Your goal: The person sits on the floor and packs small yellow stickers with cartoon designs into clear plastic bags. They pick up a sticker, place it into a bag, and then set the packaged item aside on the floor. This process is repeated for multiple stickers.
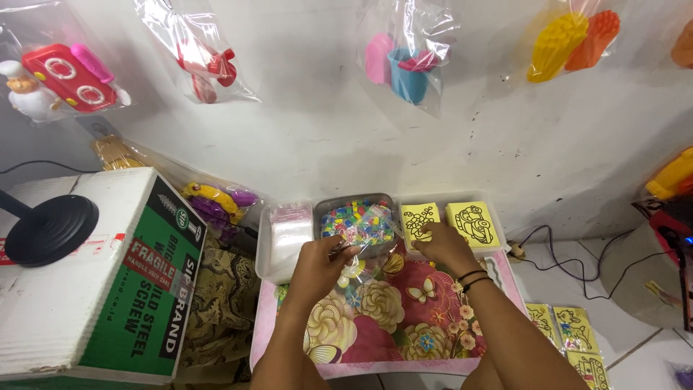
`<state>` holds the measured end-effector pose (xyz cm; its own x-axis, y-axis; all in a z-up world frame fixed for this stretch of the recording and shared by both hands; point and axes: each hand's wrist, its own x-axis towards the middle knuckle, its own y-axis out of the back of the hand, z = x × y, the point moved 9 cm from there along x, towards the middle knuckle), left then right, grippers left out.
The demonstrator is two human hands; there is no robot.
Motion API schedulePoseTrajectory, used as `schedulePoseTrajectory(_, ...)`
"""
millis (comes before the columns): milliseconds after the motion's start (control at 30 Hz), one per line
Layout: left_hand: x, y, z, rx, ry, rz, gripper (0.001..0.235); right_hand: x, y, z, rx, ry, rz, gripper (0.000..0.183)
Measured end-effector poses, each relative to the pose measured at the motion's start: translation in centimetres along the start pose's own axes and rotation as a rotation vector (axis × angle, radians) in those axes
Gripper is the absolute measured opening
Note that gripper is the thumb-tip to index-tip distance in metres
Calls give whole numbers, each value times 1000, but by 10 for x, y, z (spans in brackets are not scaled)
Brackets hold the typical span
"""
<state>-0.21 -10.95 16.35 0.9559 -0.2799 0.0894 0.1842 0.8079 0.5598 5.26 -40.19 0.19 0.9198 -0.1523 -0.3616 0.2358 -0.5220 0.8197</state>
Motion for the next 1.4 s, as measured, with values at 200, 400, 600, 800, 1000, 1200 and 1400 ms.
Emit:
schedulePoseTrajectory(200,-1,1,-1,2,3,7,23,-19,39,-5,100,-4,203,45)
schedulePoseTrajectory(400,-2,1,-2,-7,5,11,23,-26,47,-10,277,83,309,34)
schedulePoseTrajectory(600,-3,2,1,-38,9,16,24,-30,49,-15,343,147,395,26)
schedulePoseTrajectory(800,-6,8,8,-41,11,24,24,-86,93,-52,469,102,486,38)
schedulePoseTrajectory(1000,-6,7,1,-12,-7,28,27,-119,101,-69,677,183,470,94)
schedulePoseTrajectory(1200,-11,10,5,-16,-29,35,26,-145,101,-96,962,277,410,101)
schedulePoseTrajectory(1400,-14,15,9,-6,-32,42,27,-143,102,-96,995,366,466,75)
